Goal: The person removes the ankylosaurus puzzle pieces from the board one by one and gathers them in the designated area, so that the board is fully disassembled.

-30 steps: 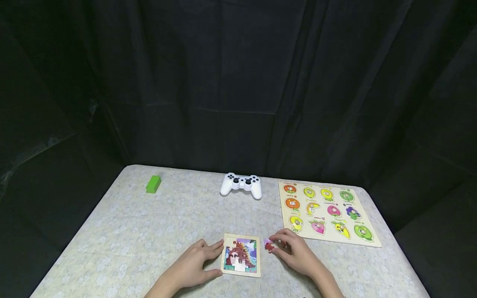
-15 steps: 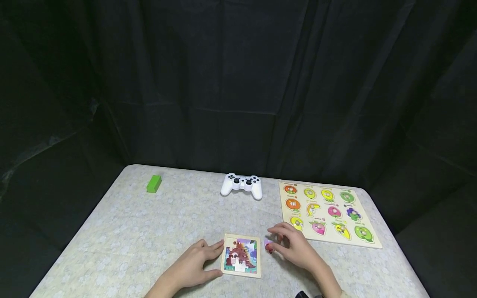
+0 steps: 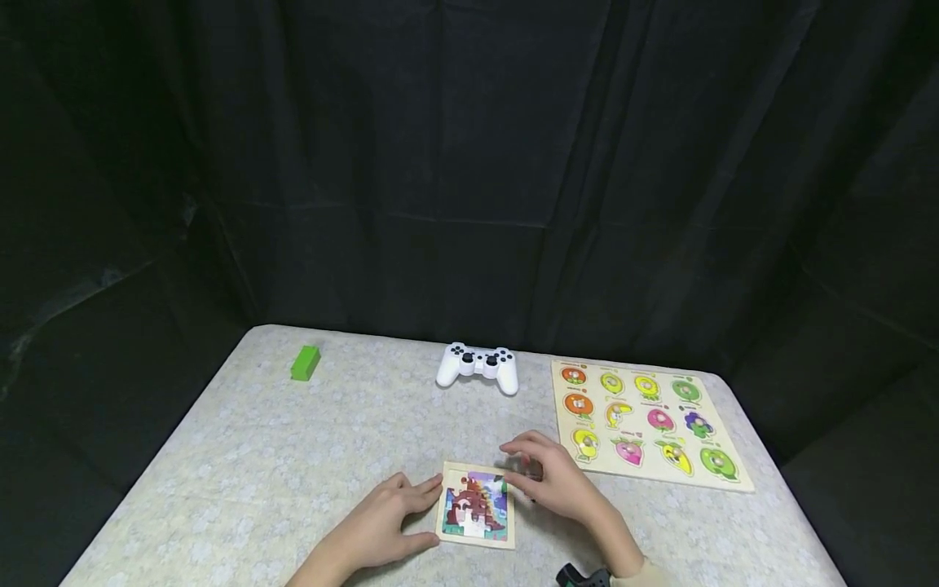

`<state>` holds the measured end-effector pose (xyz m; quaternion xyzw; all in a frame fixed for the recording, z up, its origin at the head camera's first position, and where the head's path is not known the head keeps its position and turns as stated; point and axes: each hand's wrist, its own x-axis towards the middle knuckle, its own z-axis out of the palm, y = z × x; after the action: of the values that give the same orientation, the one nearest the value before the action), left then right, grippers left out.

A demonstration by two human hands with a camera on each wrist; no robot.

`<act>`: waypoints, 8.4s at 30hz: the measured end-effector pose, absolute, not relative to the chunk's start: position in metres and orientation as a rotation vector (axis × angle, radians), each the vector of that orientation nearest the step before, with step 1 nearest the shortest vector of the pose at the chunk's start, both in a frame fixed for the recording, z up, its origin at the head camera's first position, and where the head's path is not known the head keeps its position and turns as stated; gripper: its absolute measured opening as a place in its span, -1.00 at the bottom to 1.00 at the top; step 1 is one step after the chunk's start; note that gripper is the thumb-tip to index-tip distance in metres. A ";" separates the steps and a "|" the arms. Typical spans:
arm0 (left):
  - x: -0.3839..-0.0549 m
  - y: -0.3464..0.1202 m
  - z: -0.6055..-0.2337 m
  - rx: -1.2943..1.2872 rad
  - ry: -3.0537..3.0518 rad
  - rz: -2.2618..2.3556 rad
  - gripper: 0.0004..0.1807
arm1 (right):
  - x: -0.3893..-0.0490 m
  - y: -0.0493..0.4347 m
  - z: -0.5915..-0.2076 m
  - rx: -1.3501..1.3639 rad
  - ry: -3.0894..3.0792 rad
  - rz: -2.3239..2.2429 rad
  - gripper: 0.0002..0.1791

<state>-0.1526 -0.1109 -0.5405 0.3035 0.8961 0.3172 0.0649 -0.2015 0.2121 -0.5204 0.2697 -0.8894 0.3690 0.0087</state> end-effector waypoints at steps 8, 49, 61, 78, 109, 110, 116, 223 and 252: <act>-0.154 -0.110 -0.540 0.918 2.721 0.941 -0.22 | -0.206 0.187 -0.520 0.939 -2.762 1.188 -0.63; -0.153 -0.111 -0.540 0.933 2.719 0.963 -0.23 | -0.201 0.158 -0.539 0.984 -2.900 1.231 -0.84; -0.152 -0.110 -0.539 0.911 2.716 0.976 -0.23 | -0.200 0.158 -0.538 1.026 -2.911 1.177 -0.83; -0.153 -0.112 -0.540 0.921 2.710 0.972 -0.22 | -0.201 0.158 -0.539 1.014 -2.893 1.203 -0.84; -0.153 -0.112 -0.542 0.927 2.723 0.957 -0.23 | -0.202 0.161 -0.538 0.991 -2.886 1.168 -0.78; -0.153 -0.112 -0.542 0.929 2.724 0.957 -0.23 | -0.202 0.161 -0.538 0.987 -2.888 1.170 -0.78; -0.153 -0.111 -0.542 0.922 2.725 0.958 -0.24 | -0.202 0.161 -0.540 0.991 -2.836 1.165 -0.77; -0.152 -0.111 -0.541 0.929 2.729 0.967 -0.24 | -0.184 0.163 -0.544 0.973 -2.736 0.981 -0.80; -0.153 -0.112 -0.540 0.904 2.704 0.960 -0.20 | -0.187 0.169 -0.531 0.833 -2.782 0.953 -0.75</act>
<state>-0.1525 -0.1121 -0.5397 0.2997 0.8969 0.3183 0.0666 -0.1867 0.1690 -0.5314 0.2722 -0.9095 0.3114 0.0425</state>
